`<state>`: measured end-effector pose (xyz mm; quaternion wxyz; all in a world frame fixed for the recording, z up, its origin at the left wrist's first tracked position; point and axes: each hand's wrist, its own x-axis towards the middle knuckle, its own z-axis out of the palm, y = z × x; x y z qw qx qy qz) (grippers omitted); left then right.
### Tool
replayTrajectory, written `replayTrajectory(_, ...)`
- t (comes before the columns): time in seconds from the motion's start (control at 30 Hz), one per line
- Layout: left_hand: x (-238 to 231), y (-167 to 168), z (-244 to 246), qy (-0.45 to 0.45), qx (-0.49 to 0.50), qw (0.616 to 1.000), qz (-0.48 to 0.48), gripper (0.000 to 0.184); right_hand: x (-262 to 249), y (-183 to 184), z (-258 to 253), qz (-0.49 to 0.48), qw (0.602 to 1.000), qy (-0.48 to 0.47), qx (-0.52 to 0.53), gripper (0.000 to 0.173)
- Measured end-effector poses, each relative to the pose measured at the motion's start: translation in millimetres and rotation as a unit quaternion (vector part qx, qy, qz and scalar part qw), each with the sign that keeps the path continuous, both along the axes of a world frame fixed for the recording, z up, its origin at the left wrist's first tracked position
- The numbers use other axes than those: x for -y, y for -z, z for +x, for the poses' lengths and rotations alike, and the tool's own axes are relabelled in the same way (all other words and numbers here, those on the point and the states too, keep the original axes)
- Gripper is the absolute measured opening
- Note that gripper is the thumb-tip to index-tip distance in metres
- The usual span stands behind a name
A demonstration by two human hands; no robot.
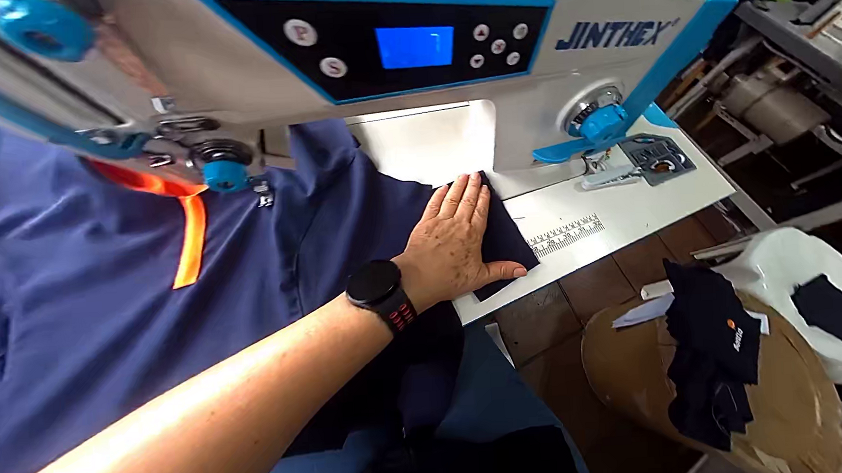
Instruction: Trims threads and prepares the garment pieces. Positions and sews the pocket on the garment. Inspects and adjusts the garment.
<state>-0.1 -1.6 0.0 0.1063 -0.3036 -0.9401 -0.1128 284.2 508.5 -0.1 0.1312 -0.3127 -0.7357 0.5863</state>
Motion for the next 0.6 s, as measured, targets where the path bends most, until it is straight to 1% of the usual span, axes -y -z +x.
replayTrajectory(0.07, 1, 2, 2, -0.003, -0.007, 1.0, 0.006, 0.127, 78, -30, -35, -0.017, 0.993, -0.105, 0.045, 0.018)
replayTrajectory(0.1, 0, 2, 3, -0.003, -0.009, 1.0, 0.008, 0.129, 116, -36, -49, -0.037, 0.984, -0.156, 0.075, 0.015)
replayTrajectory(0.13, -1, 2, 5, -0.002, -0.01, 1.0, 0.009, 0.131, 147, -38, -61, -0.067, 0.969, -0.215, 0.106, 0.018)
replayTrajectory(0.17, -3, 2, 8, -0.001, -0.01, 1.0, 0.011, 0.133, 170, -37, -73, -0.104, 0.943, -0.282, 0.14, 0.031)
replayTrajectory(0.2, -5, 3, 11, 0.001, -0.008, 1.0, 0.01, 0.136, 186, -38, -85, -0.13, 0.911, -0.354, 0.168, 0.05)
replayTrajectory(0.23, -7, 4, 13, 0.001, -0.007, 1.0, 0.007, 0.137, 198, -41, -99, -0.125, 0.882, -0.41, 0.195, 0.063)
replayTrajectory(0.27, -8, 4, 14, 0.001, -0.005, 1.0, 0.006, 0.138, 207, -47, -114, -0.099, 0.863, -0.444, 0.221, 0.069)
replayTrajectory(0.3, -8, 5, 15, 0.001, -0.002, 1.0, 0.006, 0.138, 214, -55, -128, -0.067, 0.855, -0.451, 0.247, 0.067)
replayTrajectory(0.37, -9, 4, 16, -0.003, 0.002, 1.0, 0.008, 0.135, 222, -71, -151, -0.024, 0.859, -0.413, 0.302, 0.046)
replayTrajectory(0.4, -9, 3, 16, -0.006, 0.004, 1.0, 0.009, 0.133, 223, -74, -160, -0.02, 0.862, -0.389, 0.324, 0.039)
replayTrajectory(0.43, -10, 3, 16, -0.009, 0.007, 1.0, 0.011, 0.129, 222, -76, -165, -0.025, 0.863, -0.371, 0.342, 0.035)
replayTrajectory(0.5, -10, 4, 16, -0.012, 0.006, 1.0, 0.012, 0.117, 219, -81, -167, -0.062, 0.851, -0.372, 0.366, 0.035)
replayTrajectory(0.6, -11, 4, 19, -0.012, 0.011, 1.0, 0.017, 0.089, 220, -84, -154, -0.155, 0.81, -0.406, 0.394, 0.041)
